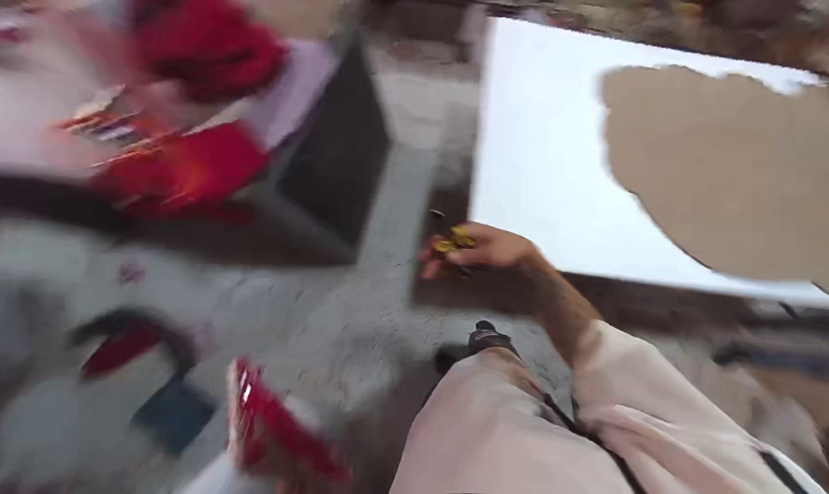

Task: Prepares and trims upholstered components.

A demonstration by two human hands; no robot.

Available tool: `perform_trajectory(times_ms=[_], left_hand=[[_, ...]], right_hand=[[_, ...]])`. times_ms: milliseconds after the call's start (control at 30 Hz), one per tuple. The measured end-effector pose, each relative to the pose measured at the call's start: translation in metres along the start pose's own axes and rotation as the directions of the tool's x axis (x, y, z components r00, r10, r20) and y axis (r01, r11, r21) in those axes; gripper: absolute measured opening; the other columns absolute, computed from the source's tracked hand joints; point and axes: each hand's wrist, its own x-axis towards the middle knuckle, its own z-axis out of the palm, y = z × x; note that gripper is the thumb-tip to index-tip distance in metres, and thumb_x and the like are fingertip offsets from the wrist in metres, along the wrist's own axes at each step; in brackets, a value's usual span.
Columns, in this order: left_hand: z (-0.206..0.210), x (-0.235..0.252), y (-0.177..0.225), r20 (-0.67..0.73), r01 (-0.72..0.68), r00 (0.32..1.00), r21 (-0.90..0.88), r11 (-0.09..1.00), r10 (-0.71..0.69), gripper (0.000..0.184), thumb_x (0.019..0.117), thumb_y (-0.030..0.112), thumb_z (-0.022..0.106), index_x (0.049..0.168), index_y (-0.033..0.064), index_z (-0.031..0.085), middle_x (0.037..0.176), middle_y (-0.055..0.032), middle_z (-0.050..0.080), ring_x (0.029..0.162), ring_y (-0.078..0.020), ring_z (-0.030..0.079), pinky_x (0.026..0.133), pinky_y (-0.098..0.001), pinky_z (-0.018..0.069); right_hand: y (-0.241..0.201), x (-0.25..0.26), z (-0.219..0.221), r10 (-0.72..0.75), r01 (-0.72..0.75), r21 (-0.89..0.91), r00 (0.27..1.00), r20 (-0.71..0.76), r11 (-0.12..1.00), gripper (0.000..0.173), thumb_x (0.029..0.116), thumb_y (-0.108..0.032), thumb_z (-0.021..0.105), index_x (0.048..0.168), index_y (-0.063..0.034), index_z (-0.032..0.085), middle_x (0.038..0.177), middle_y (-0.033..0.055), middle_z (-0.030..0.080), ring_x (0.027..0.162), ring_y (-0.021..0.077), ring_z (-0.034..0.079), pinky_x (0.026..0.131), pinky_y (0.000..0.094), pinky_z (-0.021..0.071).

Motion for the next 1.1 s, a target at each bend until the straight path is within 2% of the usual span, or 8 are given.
perform_trajectory(times_ms=[67, 133, 233, 333, 467, 567, 833, 1100], left_hand=[[-0.021, 0.057, 0.038, -0.223, -0.054, 0.974, -0.095, 0.994, 0.032, 0.047, 0.0898, 0.063, 0.066, 0.12, 0.028, 0.069, 0.098, 0.0024, 0.074, 0.078, -0.0132, 0.071, 0.067, -0.0354, 0.0626], [-0.043, 0.118, 0.074, -0.318, -0.14, 0.945, -0.186, 0.973, 0.075, 0.057, 0.0902, 0.072, 0.058, 0.119, 0.0233, 0.067, 0.094, -0.0005, 0.071, 0.069, -0.0132, 0.066, 0.057, -0.0327, 0.0589], [-0.071, 0.207, 0.128, -0.332, -0.241, 0.937, -0.391, 0.888, 0.108, 0.073, 0.0838, 0.085, 0.049, 0.119, 0.0239, 0.066, 0.091, -0.0001, 0.07, 0.066, -0.012, 0.064, 0.054, -0.0301, 0.0557], [-0.105, 0.292, 0.179, -0.341, -0.329, 0.924, -0.485, 0.81, 0.172, 0.067, 0.0956, 0.078, 0.033, 0.116, 0.0208, 0.061, 0.084, -0.001, 0.065, 0.065, -0.0137, 0.061, 0.055, -0.031, 0.0546], [-0.14, 0.381, 0.246, -0.462, -0.393, 0.872, -0.468, 0.792, 0.16, 0.061, 0.1022, 0.07, 0.024, 0.112, 0.022, 0.06, 0.067, 0.0026, 0.054, 0.051, -0.01, 0.051, 0.046, -0.0251, 0.0476], [-0.165, 0.444, 0.305, -0.446, -0.353, 0.884, -0.446, 0.822, 0.138, 0.063, 0.1017, 0.072, 0.025, 0.12, 0.0208, 0.058, 0.066, 0.0019, 0.052, 0.046, -0.0085, 0.047, 0.041, -0.0219, 0.0427], [-0.277, 0.572, 0.398, -0.378, -0.303, 0.919, -0.488, 0.819, 0.114, 0.062, 0.1045, 0.066, 0.021, 0.124, 0.0191, 0.056, 0.063, -0.0014, 0.051, 0.043, -0.0111, 0.047, 0.036, -0.0241, 0.042], [-0.445, 0.709, 0.478, -0.129, -0.311, 0.947, -0.594, 0.742, 0.294, 0.058, 0.1034, 0.059, 0.035, 0.13, 0.0102, 0.051, 0.062, -0.0069, 0.055, 0.042, -0.0179, 0.054, 0.037, -0.0328, 0.0499]], right_hand=[[0.047, 0.061, 0.037, 0.247, -0.243, -0.089, 0.968, 0.036, 0.966, 0.032, 0.1092, -0.02, 0.048, 0.128, 0.0003, 0.064, 0.111, 0.0109, 0.076, 0.092, 0.0191, 0.074, 0.083, 0.0378, 0.0625], [0.103, 0.111, 0.082, 0.448, -0.445, -0.107, 0.894, 0.005, 0.889, 0.033, 0.1089, -0.025, 0.05, 0.128, -0.0028, 0.064, 0.099, 0.0096, 0.076, 0.071, 0.0166, 0.07, 0.063, 0.0339, 0.0597], [0.156, 0.181, 0.13, 0.584, -0.584, -0.045, 0.802, 0.122, 0.811, 0.036, 0.1066, -0.022, 0.054, 0.139, -0.0071, 0.058, 0.103, 0.0095, 0.076, 0.072, 0.0167, 0.069, 0.062, 0.0331, 0.058], [0.167, 0.266, 0.154, 0.529, -0.56, -0.014, 0.775, 0.346, 0.828, 0.04, 0.1075, -0.014, 0.052, 0.147, -0.0059, 0.051, 0.12, 0.0113, 0.073, 0.095, 0.0234, 0.074, 0.08, 0.041, 0.0638], [0.16, 0.384, 0.17, 0.391, -0.508, 0.058, 0.727, 0.564, 0.86, 0.034, 0.1091, -0.012, 0.046, 0.137, 0.0038, 0.058, 0.113, 0.0162, 0.075, 0.093, 0.0256, 0.075, 0.081, 0.0418, 0.0643], [0.158, 0.486, 0.175, 0.308, -0.505, 0.134, 0.693, 0.652, 0.853, 0.033, 0.1094, -0.011, 0.046, 0.134, 0.0079, 0.058, 0.115, 0.0181, 0.074, 0.102, 0.0294, 0.074, 0.095, 0.0468, 0.0614], [0.182, 0.694, 0.195, 0.411, -0.753, 0.281, 0.585, 0.699, 0.594, 0.04, 0.1089, -0.015, 0.049, 0.142, 0.008, 0.051, 0.125, 0.0267, 0.068, 0.105, 0.041, 0.073, 0.086, 0.0527, 0.0645], [0.216, 0.896, 0.265, 0.482, -0.732, 0.386, 0.669, 0.566, 0.562, 0.041, 0.1077, -0.021, 0.053, 0.137, 0.0078, 0.054, 0.106, 0.0241, 0.072, 0.088, 0.0342, 0.075, 0.079, 0.0492, 0.0654]])
